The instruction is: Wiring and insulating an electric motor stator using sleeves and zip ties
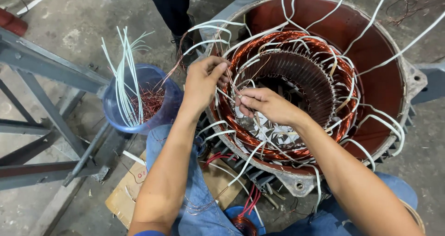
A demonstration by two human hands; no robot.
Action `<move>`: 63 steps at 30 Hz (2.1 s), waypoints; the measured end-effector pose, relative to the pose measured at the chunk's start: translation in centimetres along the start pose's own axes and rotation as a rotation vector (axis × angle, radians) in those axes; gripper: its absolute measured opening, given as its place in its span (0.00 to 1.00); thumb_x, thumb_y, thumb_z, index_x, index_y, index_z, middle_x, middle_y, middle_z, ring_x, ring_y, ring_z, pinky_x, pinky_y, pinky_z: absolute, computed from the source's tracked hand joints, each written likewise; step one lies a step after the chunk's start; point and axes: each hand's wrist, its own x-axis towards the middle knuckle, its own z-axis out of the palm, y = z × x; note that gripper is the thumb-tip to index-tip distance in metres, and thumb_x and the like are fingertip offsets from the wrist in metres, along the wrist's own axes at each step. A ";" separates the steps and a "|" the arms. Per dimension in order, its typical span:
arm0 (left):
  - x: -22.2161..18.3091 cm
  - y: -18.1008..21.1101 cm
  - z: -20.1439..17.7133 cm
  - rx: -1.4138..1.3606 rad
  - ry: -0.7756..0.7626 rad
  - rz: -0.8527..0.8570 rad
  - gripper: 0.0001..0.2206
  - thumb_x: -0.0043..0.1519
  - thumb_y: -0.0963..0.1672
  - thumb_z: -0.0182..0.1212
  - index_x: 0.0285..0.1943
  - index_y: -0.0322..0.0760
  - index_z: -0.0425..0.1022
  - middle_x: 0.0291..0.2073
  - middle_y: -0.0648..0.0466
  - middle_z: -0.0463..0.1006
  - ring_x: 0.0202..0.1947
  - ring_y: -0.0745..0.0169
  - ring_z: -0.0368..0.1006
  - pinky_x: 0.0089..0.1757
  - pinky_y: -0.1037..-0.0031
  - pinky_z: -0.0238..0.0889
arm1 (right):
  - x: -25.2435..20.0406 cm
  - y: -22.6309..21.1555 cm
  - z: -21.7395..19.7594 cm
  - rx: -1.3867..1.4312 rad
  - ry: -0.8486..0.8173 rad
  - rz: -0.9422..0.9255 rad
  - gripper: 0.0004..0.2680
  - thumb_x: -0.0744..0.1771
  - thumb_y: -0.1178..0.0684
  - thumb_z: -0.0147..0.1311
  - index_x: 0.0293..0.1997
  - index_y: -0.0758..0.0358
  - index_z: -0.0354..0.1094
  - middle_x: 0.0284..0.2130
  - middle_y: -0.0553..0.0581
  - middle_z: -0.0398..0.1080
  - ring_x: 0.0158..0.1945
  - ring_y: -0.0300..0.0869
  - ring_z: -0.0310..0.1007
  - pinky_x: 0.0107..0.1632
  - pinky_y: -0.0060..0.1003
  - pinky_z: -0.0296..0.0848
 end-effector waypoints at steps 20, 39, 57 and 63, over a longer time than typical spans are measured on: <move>0.2 1.7 0.1 -0.453 0.204 -0.083 0.11 0.72 0.43 0.58 0.47 0.24 0.80 0.31 0.37 0.86 0.26 0.53 0.86 0.27 0.71 0.84 | 0.3 -0.7 -0.7 -0.057 -0.060 0.017 0.12 0.76 0.53 0.43 0.43 0.63 0.75 0.25 0.54 0.73 0.30 0.40 0.69 0.45 0.39 0.67; 1.2 0.9 2.3 -0.378 0.086 -0.130 0.10 0.70 0.37 0.62 0.59 0.27 0.79 0.43 0.39 0.85 0.38 0.53 0.87 0.40 0.69 0.85 | 0.1 1.3 -1.1 0.019 0.095 0.066 0.11 0.75 0.57 0.43 0.52 0.68 0.76 0.25 0.57 0.73 0.28 0.37 0.69 0.29 0.29 0.58; 0.7 1.7 0.0 -0.565 0.194 0.079 0.10 0.72 0.38 0.59 0.61 0.29 0.79 0.43 0.40 0.85 0.38 0.51 0.88 0.38 0.70 0.86 | 0.2 1.4 -1.1 0.025 -0.037 0.091 0.12 0.76 0.55 0.42 0.51 0.69 0.76 0.23 0.56 0.73 0.28 0.36 0.68 0.31 0.29 0.59; 0.4 2.9 -0.7 -0.461 0.208 0.024 0.10 0.73 0.40 0.56 0.58 0.30 0.80 0.42 0.43 0.84 0.34 0.53 0.87 0.37 0.71 0.85 | 0.0 -0.8 -1.3 -0.057 -0.154 0.097 0.13 0.76 0.44 0.42 0.42 0.57 0.71 0.26 0.48 0.69 0.33 0.37 0.69 0.48 0.34 0.69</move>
